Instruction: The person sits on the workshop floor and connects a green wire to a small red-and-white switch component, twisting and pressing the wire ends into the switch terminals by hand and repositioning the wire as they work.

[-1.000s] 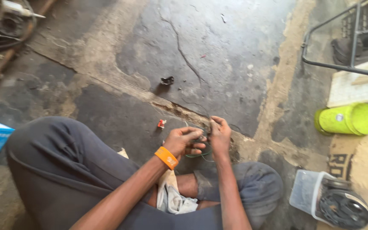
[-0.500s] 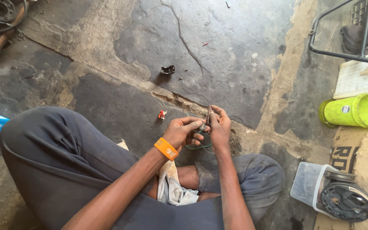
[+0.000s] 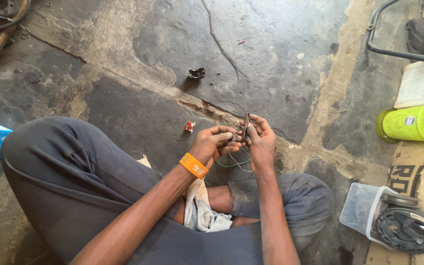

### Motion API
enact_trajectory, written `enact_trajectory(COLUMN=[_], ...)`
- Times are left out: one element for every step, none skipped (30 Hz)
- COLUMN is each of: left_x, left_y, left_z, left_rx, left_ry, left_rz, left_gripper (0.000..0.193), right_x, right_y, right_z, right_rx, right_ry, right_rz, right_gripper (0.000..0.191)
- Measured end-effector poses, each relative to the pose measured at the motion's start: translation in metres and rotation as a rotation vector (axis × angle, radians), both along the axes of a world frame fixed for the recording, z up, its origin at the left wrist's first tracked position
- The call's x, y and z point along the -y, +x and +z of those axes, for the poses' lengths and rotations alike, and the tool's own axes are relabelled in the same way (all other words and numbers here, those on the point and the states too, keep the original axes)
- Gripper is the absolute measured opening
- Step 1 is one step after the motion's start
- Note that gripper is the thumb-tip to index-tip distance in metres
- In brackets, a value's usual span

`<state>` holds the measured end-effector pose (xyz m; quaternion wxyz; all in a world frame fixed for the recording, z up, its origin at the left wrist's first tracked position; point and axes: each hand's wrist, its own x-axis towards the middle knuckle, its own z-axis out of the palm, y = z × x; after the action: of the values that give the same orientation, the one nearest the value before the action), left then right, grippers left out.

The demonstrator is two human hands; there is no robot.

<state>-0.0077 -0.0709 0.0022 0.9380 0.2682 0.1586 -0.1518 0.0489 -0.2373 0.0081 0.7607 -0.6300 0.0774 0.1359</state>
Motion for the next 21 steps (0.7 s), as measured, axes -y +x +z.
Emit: enact_trajectory(left_x=[-0.001,-0.002,-0.002,-0.002,-0.001,0.000,0.002,0.003,0.003,0.003,0.003,0.003,0.003,0.002,0.002,0.001,0.001,0.001,0.000,0.000,-0.001], left_y=[0.000,0.001,0.001,0.001,0.002,0.002,0.002,0.003,0.004,0.005,0.005,0.006,0.006,0.006,0.007,0.007,0.006,0.006,0.005,0.005,0.004], left_z=[-0.001,-0.002,-0.004,-0.006,-0.009,-0.011,-0.013,-0.015,-0.017,-0.018,-0.018,-0.019,-0.019,-0.019,-0.018,-0.018,-0.018,-0.018,-0.018,-0.019,-0.020], left_rx=[0.002,0.001,0.000,-0.001,-0.008,-0.016,-0.025,-0.022,-0.018,-0.014,-0.023,-0.031,-0.039,-0.036,-0.031,-0.027,-0.027,-0.027,-0.027,-0.022,-0.018], left_ry=[0.001,-0.003,-0.006,-0.009,0.027,0.062,0.097,0.133,0.169,0.205,0.214,0.223,0.233,0.222,0.211,0.200,0.196,0.192,0.190,0.187,0.183], left_rz=[0.008,0.024,0.039,0.054,0.070,0.087,0.105,0.111,0.118,0.123,0.122,0.121,0.119,0.130,0.141,0.152,0.150,0.150,0.148,0.153,0.157], left_gripper=[0.019,0.018,0.016,0.015,0.015,0.015,0.015,0.016,0.016,0.017,0.018,0.018,0.019,0.020,0.021,0.021,0.020,0.020,0.019,0.018,0.017], right_x=[0.000,-0.001,-0.001,0.001,0.002,0.003,0.004,0.005,0.005,0.004,0.003,0.002,0.000,-0.003,-0.005,-0.008,-0.010,-0.012,-0.015,-0.018,-0.019], right_y=[-0.001,-0.003,-0.004,-0.006,-0.007,-0.008,-0.009,-0.010,-0.011,-0.012,-0.013,-0.013,-0.014,-0.015,-0.016,-0.017,-0.017,-0.018,-0.019,-0.020,-0.021], right_z=[0.005,0.010,0.014,0.017,0.020,0.021,0.022,0.022,0.021,0.021,0.020,0.020,0.021,0.022,0.023,0.025,0.026,0.027,0.028,0.028,0.028], right_rx=[-0.022,-0.044,-0.037,-0.029,-0.020,-0.008,0.002,0.012,0.032,0.053,0.074,0.058,0.042,0.027,0.052,0.076,0.099,0.111,0.123,0.136,0.167], right_ry=[0.051,0.103,0.090,0.077,0.064,0.056,0.048,0.041,0.021,0.000,-0.022,-0.031,-0.040,-0.049,-0.043,-0.037,-0.033,-0.037,-0.041,-0.044,-0.072], right_rz=[0.005,0.011,0.038,0.066,0.093,0.110,0.128,0.145,0.176,0.205,0.234,0.254,0.272,0.290,0.286,0.282,0.278,0.272,0.266,0.259,0.259], right_gripper=[0.029,0.031,0.031,0.032,0.032,0.031,0.030,0.030,0.028,0.027,0.026,0.026,0.026,0.026,0.028,0.030,0.033,0.032,0.032,0.031,0.031])
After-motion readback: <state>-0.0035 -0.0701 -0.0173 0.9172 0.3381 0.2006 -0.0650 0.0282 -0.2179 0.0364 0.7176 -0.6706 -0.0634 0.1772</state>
